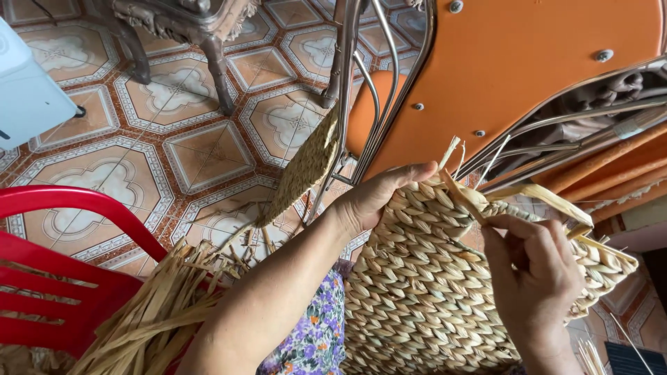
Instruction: Weaving and trimming a bag made from dried water hyacinth stalks.
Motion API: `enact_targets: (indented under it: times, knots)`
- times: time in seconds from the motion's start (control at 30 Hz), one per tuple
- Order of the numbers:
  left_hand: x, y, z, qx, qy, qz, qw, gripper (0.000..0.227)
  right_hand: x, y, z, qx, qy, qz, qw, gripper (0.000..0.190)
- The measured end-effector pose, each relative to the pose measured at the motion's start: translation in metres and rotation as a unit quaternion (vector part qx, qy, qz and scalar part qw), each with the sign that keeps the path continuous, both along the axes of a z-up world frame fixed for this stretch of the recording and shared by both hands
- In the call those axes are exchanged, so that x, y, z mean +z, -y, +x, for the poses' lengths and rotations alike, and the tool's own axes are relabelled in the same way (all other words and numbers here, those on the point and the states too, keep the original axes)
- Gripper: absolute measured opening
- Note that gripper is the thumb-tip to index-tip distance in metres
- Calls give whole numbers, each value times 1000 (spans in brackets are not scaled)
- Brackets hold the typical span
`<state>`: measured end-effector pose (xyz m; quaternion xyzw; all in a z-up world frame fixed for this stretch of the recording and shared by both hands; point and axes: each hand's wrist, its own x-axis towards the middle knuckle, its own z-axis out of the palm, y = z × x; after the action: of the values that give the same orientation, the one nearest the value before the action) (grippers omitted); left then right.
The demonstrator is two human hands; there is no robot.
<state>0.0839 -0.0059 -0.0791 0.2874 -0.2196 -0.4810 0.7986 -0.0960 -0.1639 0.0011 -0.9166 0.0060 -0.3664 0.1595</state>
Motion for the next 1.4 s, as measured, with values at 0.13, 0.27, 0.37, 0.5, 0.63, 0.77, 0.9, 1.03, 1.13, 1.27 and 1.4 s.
enact_targets:
  times: [0.13,0.27,0.37,0.5,0.63,0.77,0.9,1.03,1.13,1.27,1.4]
  knots:
    - [2,1,0,-30,0,-52,998,82,1,-12,14,20,28,-30,999,16]
    - [-20,5,15,-10,-32,-18,999,79,-7,-20,30,25,50,-63,996,18]
    - [-46,15,27,-45,-32,-63,996,65,-18,-18,35,23,67,-112,991,17]
    - [-57,25,40,-82,-35,-106,990,49,-18,-23,22,-15,24,-212,977,25]
    - [-69,35,45,-76,88,-102,988,39,-1,-30,12,-26,-39,-240,970,37]
    - [-51,32,43,-97,86,-85,988,42,7,-27,14,-26,-116,-182,976,46]
    - [-45,27,39,-92,34,-67,993,43,8,-26,11,10,-122,-161,979,56]
    - [-48,26,34,-80,93,-102,987,38,18,7,-10,114,-136,40,983,48]
    - [-38,25,34,-52,95,-74,991,39,14,59,-26,38,-11,157,987,18]
    - [-25,21,38,105,157,6,982,23,48,55,10,106,-70,192,973,33]
    - [-36,15,68,382,225,283,850,17,47,39,40,201,-241,179,932,41]
